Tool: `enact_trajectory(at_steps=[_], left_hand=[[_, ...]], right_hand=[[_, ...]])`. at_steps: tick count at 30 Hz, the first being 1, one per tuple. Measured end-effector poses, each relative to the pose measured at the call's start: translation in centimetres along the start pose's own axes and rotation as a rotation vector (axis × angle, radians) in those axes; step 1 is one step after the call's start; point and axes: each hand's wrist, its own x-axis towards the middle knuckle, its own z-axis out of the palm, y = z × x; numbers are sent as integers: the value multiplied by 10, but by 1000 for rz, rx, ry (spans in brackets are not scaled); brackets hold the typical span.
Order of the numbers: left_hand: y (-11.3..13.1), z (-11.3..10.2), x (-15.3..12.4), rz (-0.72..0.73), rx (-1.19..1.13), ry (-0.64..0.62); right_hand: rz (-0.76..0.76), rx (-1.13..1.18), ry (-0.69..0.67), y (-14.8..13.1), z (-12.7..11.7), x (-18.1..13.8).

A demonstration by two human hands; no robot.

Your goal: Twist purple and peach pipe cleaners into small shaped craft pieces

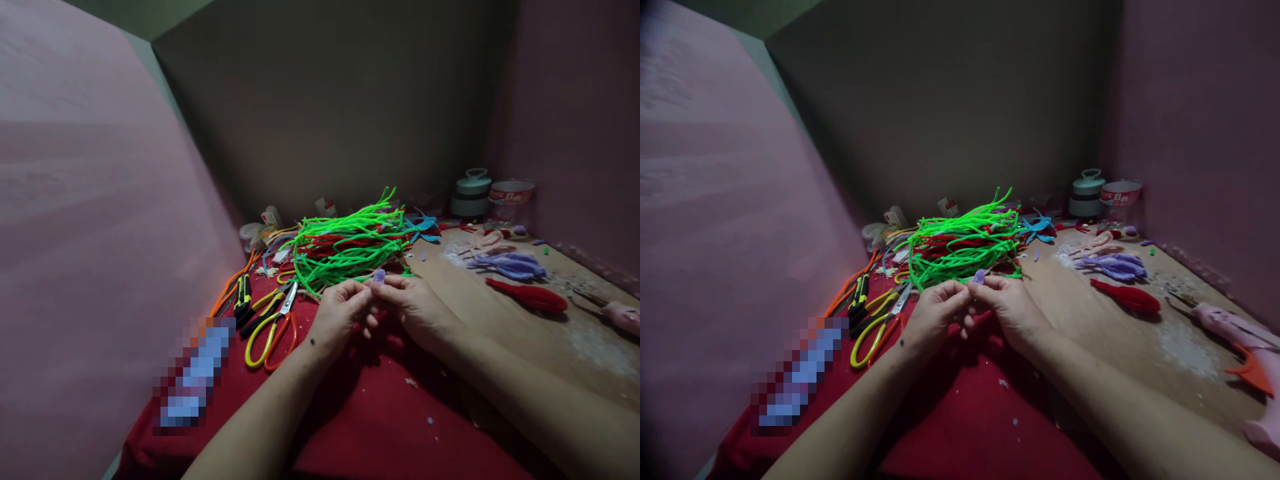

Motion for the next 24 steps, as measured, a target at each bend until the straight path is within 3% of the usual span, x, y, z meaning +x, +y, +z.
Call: enact_trajectory(at_steps=[3, 7, 13, 20, 24], left_hand=[[4, -2, 0, 36, 57, 21], [11, -9, 1, 152, 146, 230], [11, -15, 1, 85, 91, 82], [12, -11, 1, 130, 167, 205], [12, -9, 0, 163, 229, 183]], right_hand=[[-35, -41, 62, 0, -1, 1], [-65, -173, 174, -4, -1, 2], [20, -347, 34, -10, 11, -7], [77, -335, 66, -8, 13, -8], [70, -344, 75, -8, 13, -9]])
